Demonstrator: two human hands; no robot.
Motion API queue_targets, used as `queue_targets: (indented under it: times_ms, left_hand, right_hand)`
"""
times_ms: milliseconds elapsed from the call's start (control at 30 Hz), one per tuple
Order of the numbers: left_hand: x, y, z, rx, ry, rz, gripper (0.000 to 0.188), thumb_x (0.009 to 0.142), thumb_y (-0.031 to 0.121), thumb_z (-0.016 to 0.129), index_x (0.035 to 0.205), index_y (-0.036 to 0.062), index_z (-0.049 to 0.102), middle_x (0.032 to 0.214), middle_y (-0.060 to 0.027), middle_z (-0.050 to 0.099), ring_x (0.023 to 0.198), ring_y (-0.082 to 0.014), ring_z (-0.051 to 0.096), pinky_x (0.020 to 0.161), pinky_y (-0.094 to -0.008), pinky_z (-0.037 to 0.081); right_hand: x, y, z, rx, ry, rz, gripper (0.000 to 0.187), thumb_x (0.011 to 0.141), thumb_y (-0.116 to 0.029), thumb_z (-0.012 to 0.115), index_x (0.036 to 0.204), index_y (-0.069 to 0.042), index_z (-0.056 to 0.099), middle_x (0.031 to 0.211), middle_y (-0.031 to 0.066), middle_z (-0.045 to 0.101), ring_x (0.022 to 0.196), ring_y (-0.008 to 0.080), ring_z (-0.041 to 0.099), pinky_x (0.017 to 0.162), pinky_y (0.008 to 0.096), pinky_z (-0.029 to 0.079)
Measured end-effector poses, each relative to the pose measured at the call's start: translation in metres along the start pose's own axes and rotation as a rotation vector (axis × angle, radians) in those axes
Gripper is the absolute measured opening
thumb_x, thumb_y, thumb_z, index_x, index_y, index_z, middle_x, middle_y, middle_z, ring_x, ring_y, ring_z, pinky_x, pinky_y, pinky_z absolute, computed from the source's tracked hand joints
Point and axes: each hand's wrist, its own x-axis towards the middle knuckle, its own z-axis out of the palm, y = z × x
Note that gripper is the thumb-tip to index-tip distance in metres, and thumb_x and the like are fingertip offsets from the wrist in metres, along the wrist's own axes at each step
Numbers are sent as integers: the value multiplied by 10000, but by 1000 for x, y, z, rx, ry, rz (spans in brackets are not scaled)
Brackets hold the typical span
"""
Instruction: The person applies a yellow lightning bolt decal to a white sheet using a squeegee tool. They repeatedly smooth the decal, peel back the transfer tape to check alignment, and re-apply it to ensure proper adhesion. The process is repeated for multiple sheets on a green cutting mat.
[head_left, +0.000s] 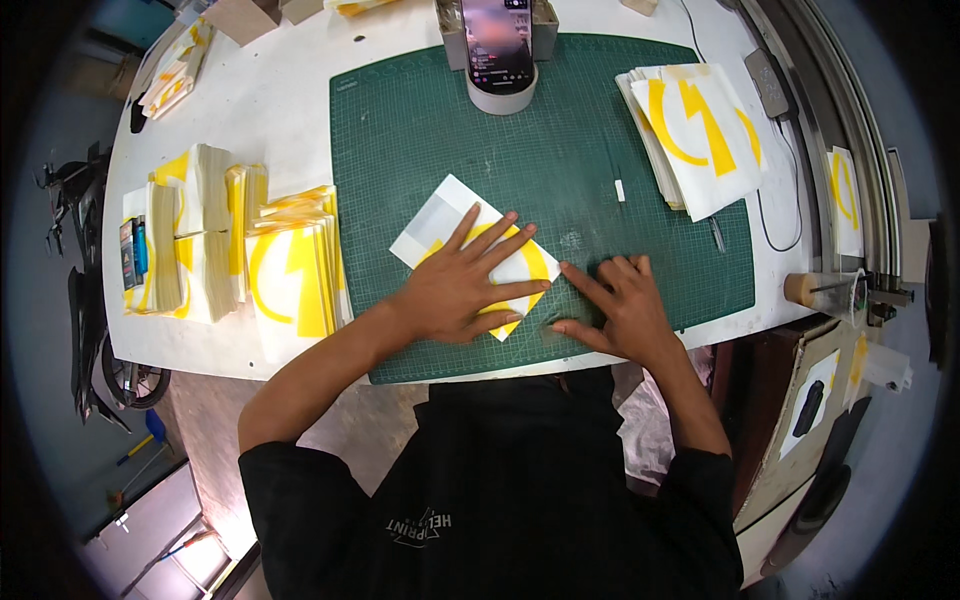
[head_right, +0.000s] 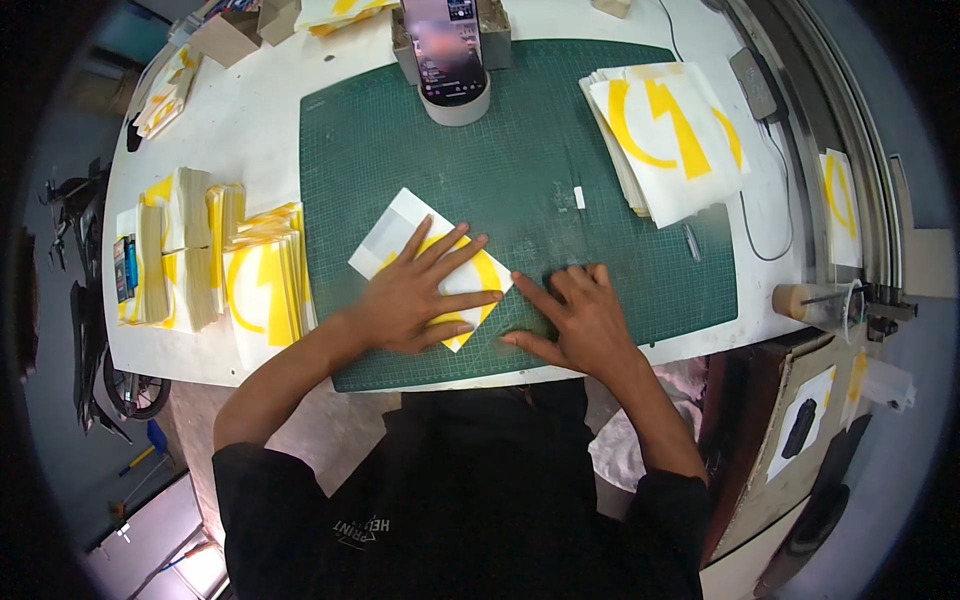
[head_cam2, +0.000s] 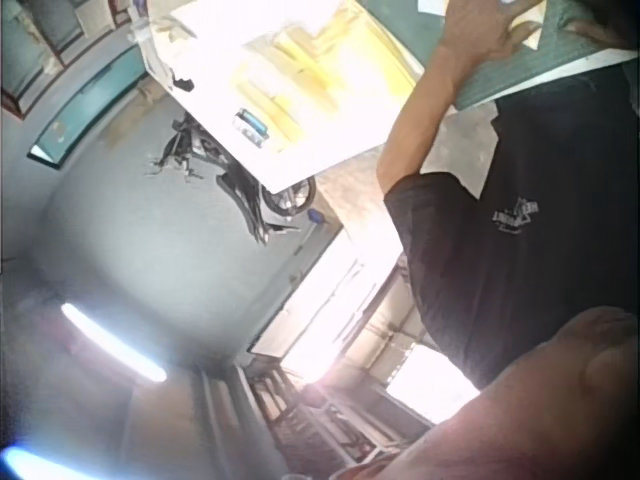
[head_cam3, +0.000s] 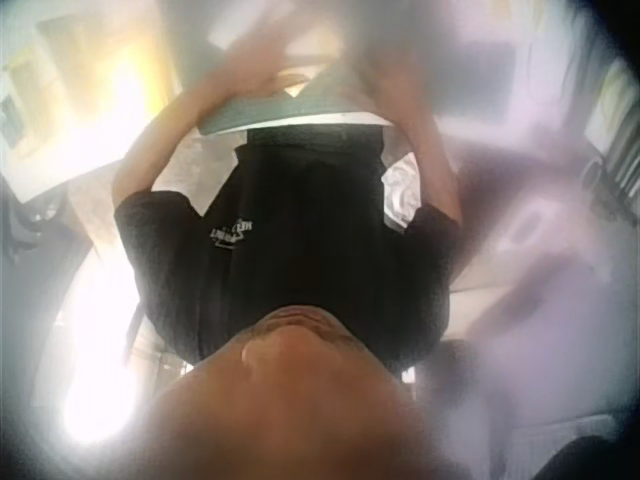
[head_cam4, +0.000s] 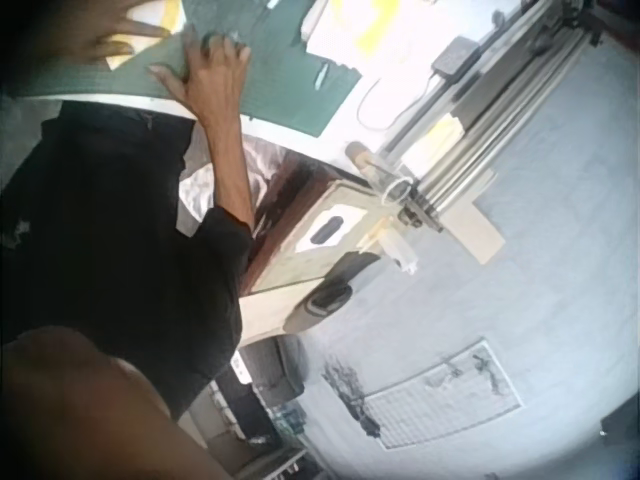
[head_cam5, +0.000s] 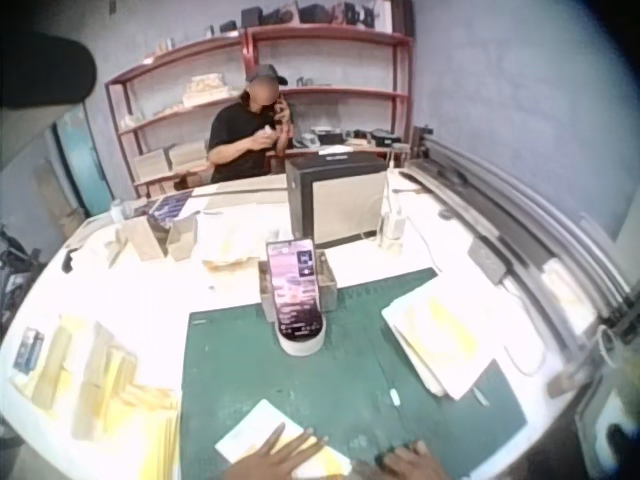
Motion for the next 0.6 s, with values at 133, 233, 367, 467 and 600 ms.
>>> queue_targets:
  times_ms: [133, 233, 367, 467, 600]
  left_hand:
    - [0, 0, 1, -26, 6, -24, 495, 1032, 552, 561, 1505, 407, 589, 1722, -179, 305, 1615, -418, 223, 1298, -671, 73]
    - [0, 1, -1, -36, 5, -34, 481, 1029, 547, 568, 1488, 410, 606, 1720, -167, 316, 1616, -409, 229, 1301, -669, 73]
    - [0, 3, -4, -55, 0, -57, 475, 1020, 528, 589, 1478, 406, 617, 1716, -157, 331, 1615, -404, 233, 1302, -668, 82]
    - [2, 3, -5, -77, 12, -51, 483, 1005, 501, 624, 1479, 403, 619, 1711, -155, 343, 1613, -408, 240, 1300, -669, 105]
    - [1, 1, -5, -95, 7, -52, 508, 987, 481, 648, 1488, 402, 609, 1726, -141, 324, 1614, -398, 241, 1305, -663, 106]
  right_hand:
    - [-13, 5, -3, 25, 69, 97, 684, 807, -568, 850, 1275, -81, 744, 891, 69, 517, 865, 246, 529, 825, 424, 382]
    - [-21, 8, -10, 58, 91, 173, 630, 781, -496, 895, 1223, -70, 755, 902, 64, 529, 871, 245, 535, 821, 413, 380]
    - [-30, 6, -4, 106, 172, 265, 496, 766, -379, 935, 1108, -67, 758, 886, 53, 560, 836, 240, 555, 807, 398, 381]
    - [-34, -2, 7, 120, 238, 325, 426, 775, -334, 939, 1036, -59, 745, 865, 48, 573, 801, 238, 563, 787, 394, 387]
    - [-29, -15, 12, 122, 292, 413, 403, 787, -324, 935, 998, -47, 732, 874, 49, 586, 793, 239, 568, 761, 397, 397]
